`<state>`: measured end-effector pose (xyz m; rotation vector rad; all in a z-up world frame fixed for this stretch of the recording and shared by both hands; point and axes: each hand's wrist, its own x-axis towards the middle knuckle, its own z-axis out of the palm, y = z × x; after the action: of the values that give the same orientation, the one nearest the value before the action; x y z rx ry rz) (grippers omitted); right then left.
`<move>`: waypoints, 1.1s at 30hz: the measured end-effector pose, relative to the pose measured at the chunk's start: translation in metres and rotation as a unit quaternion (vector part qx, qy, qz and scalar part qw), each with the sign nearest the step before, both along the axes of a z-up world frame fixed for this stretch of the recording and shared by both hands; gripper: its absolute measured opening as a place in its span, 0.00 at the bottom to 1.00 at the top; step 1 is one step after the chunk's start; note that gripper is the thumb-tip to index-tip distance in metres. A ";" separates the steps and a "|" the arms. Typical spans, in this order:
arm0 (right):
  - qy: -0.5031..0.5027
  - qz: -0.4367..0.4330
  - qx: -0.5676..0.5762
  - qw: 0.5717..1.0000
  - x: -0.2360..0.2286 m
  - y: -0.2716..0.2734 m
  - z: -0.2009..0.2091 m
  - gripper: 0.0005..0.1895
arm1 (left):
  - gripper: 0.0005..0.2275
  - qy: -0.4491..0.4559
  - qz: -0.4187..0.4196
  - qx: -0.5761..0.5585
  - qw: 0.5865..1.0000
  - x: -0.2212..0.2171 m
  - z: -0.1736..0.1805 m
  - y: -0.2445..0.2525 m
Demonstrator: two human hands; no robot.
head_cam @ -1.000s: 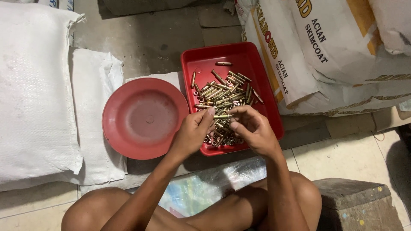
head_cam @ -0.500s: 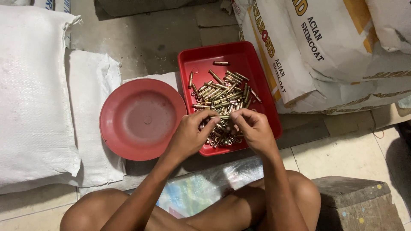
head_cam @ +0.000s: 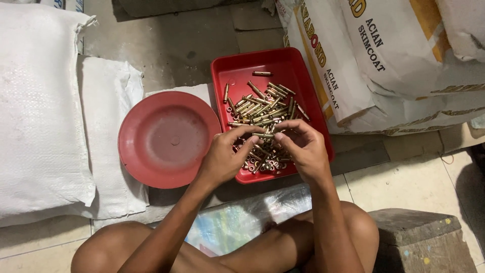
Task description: Assembling nuts and washers onto metal bolts and placing the finished pieces into a separate dish.
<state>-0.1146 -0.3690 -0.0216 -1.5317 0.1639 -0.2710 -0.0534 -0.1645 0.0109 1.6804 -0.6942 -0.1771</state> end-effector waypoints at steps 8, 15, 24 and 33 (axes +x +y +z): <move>0.037 0.009 0.006 0.999 -0.001 0.010 0.000 0.09 | 0.10 0.013 -0.007 0.001 1.000 0.003 -0.005 0.001; 0.015 -0.025 0.000 1.000 -0.013 0.014 0.017 0.15 | 0.11 0.023 0.003 -0.007 1.000 -0.005 -0.013 -0.007; 0.086 -0.029 -0.010 0.996 -0.026 0.008 0.065 0.11 | 0.12 0.069 0.005 -0.057 0.996 -0.014 0.022 -0.017; 0.041 0.006 0.038 0.998 -0.019 -0.014 0.117 0.15 | 0.12 0.041 0.016 0.034 0.998 -0.004 0.076 -0.037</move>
<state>-0.1333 -0.3826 0.0953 -1.4694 0.2279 -0.1906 -0.0577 -0.2016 0.0868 1.7375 -0.6051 -0.2475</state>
